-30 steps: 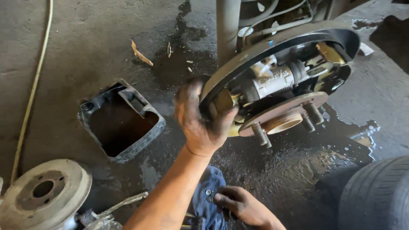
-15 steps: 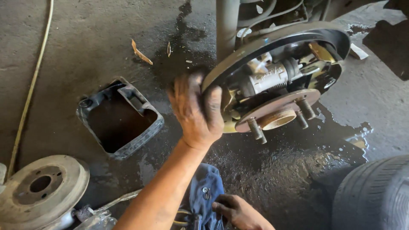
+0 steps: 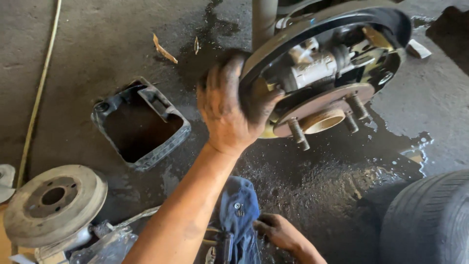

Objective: Replace the brake shoes and springs on a vehicle's drum brake assembly.

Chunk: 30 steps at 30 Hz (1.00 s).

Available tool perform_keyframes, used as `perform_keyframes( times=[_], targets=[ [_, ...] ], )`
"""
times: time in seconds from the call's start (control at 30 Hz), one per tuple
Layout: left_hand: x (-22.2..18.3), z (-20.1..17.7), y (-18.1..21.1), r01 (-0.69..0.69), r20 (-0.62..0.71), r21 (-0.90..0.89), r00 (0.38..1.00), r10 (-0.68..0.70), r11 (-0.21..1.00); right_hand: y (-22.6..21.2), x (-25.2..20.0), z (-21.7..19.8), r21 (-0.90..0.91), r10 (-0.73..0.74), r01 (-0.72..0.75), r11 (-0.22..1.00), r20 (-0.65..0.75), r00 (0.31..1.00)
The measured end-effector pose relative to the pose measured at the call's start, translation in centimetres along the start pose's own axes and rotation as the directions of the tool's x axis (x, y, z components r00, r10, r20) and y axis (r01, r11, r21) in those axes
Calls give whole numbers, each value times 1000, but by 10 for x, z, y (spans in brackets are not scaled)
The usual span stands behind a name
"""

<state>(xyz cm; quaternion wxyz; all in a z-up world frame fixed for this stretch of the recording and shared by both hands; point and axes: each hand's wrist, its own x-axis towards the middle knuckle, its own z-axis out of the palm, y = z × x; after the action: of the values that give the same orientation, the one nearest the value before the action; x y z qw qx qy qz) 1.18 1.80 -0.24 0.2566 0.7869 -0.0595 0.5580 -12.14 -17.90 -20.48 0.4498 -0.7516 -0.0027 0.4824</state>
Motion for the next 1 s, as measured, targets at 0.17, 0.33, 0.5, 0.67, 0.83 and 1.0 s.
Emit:
perform_keyframes(
  times=[0.17,0.33,0.5,0.67,0.83,1.0],
  targets=[
    [-7,14,-13,-40,18,85,999,38,996,15,11,4,63,93,-92,994,-8,996],
    [-4,7,-9,-48,34,81,998,45,996,53,44,24,-137,-16,5,991,-77,997],
    [-1,-3,-3,-35,58,63,998,32,997,53,67,42,-298,-181,90,950,-293,939],
    [-1,-9,-1,-10,142,96,990,-3,995,47,88,43,-204,-185,97,974,-473,862],
    [0,-9,-1,-37,125,120,992,22,992,26,97,51,-209,-137,50,977,-426,894],
    [4,-14,1,-19,168,132,986,-3,991,61,124,70,-439,-358,164,883,-406,841]
  ],
)
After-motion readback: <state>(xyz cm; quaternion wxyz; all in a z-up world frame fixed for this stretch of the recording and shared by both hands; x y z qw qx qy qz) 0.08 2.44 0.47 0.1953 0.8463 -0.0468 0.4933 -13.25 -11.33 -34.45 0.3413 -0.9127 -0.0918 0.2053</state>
